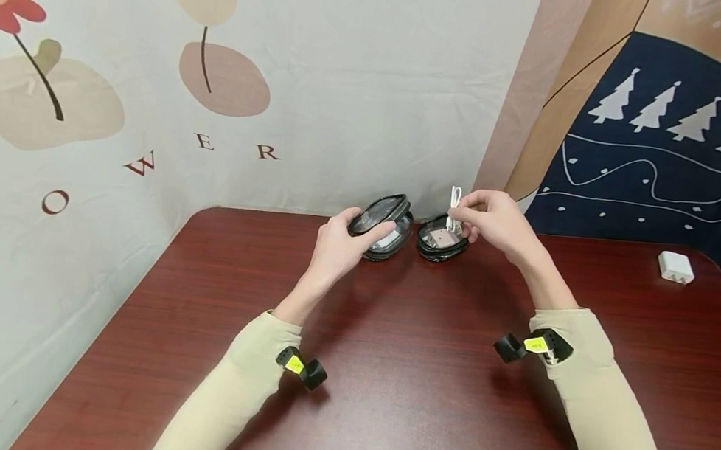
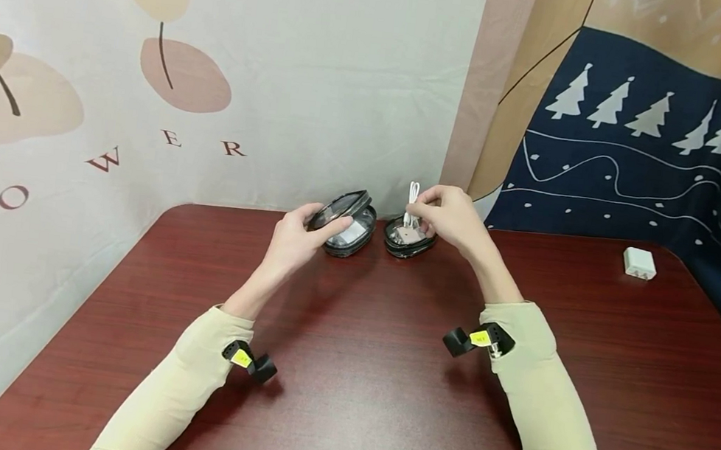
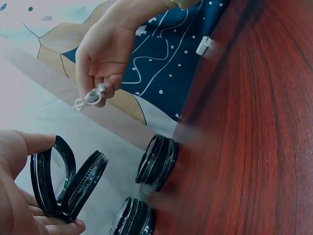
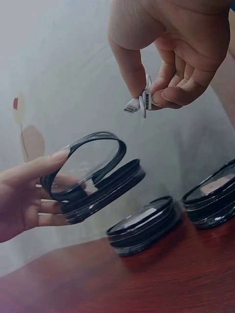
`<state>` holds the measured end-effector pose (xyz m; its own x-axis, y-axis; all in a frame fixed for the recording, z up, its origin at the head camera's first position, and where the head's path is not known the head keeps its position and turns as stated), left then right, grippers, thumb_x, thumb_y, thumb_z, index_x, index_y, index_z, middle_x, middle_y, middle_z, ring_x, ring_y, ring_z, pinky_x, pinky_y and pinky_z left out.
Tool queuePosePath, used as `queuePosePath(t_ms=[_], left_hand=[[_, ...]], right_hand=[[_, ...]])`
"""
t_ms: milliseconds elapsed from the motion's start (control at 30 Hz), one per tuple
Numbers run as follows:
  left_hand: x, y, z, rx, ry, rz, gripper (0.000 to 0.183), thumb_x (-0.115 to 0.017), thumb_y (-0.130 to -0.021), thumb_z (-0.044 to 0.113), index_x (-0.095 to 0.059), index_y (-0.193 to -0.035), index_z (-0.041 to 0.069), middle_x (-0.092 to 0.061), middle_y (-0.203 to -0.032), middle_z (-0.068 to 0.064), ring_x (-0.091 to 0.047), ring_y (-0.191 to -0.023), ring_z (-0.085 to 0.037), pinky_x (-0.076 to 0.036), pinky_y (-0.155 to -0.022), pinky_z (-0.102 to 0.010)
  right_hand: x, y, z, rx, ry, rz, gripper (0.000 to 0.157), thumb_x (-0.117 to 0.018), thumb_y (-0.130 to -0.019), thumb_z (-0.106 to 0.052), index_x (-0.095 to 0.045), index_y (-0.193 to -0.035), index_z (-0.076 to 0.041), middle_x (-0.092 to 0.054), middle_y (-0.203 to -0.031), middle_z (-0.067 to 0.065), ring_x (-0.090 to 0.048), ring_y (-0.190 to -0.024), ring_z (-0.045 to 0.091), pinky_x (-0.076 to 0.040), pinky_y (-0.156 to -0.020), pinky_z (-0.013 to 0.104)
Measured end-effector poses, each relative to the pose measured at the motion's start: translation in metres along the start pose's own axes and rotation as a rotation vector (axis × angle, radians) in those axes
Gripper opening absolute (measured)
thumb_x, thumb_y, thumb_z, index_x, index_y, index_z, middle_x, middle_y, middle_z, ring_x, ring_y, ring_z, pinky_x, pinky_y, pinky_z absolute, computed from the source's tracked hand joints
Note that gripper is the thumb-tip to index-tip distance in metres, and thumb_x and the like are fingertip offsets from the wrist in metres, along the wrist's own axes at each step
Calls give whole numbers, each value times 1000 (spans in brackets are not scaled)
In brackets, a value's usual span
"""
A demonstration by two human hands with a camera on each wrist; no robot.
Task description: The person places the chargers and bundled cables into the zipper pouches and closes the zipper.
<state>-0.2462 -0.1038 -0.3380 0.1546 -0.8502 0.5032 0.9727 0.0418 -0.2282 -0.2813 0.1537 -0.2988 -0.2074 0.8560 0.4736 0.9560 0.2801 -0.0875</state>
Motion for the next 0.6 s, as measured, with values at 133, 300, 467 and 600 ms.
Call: queuePosePath(t_ms=[133, 300, 467, 600], left_hand=[[-3, 2, 2, -11, -7, -3, 52, -75, -86, 53, -67, -110, 7, -67, -91, -4, -60, -86, -20, -49, -78, -36], [-5, 4, 6, -3, -2, -4, 55, -76, -85, 51, -67, -116, 7, -70, -99, -5, -63, -93, -22, -50, -83, -37], [-8, 8, 10, 2, 6, -5, 57, -77, -85, 50, -66, -121, 7, -70, -104, -7, -64, -97, -22, -51, -86, -38], [-11, 11, 12, 4, 17, -6, 56, -77, -85, 49, -65, -119, 6, -70, -104, -8, -63, -97, -23, -50, -85, -38]], right_hand=[[-5, 1, -4, 9, -74, -35, 23, -66, -97, -14, -61, -105, 7, -60, -69, 3, -59, -63, 16, -53, -63, 26], [-12, 3, -8, 11, -125, -59, 22, -66, -97, -12, -60, -105, 8, -58, -68, 3, -57, -62, 12, -53, -66, 27], [-16, 2, -8, 5, -131, -54, 22, -66, -97, -13, -60, -104, 7, -58, -68, 2, -56, -62, 13, -52, -64, 25], [-17, 0, -5, 11, -139, -46, 22, -67, -97, -14, -62, -104, 7, -59, -68, 2, -56, -62, 13, -52, -63, 27]])
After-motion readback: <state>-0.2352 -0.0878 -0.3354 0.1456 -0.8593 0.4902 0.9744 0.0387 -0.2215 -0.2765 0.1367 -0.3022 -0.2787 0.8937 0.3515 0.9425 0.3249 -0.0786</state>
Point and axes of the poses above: each hand's wrist, its own y-axis away from the middle knuckle, its own x-axis out of the back of the hand, z = x × y, the point moved 1 cm from there along -y, towards the middle knuckle
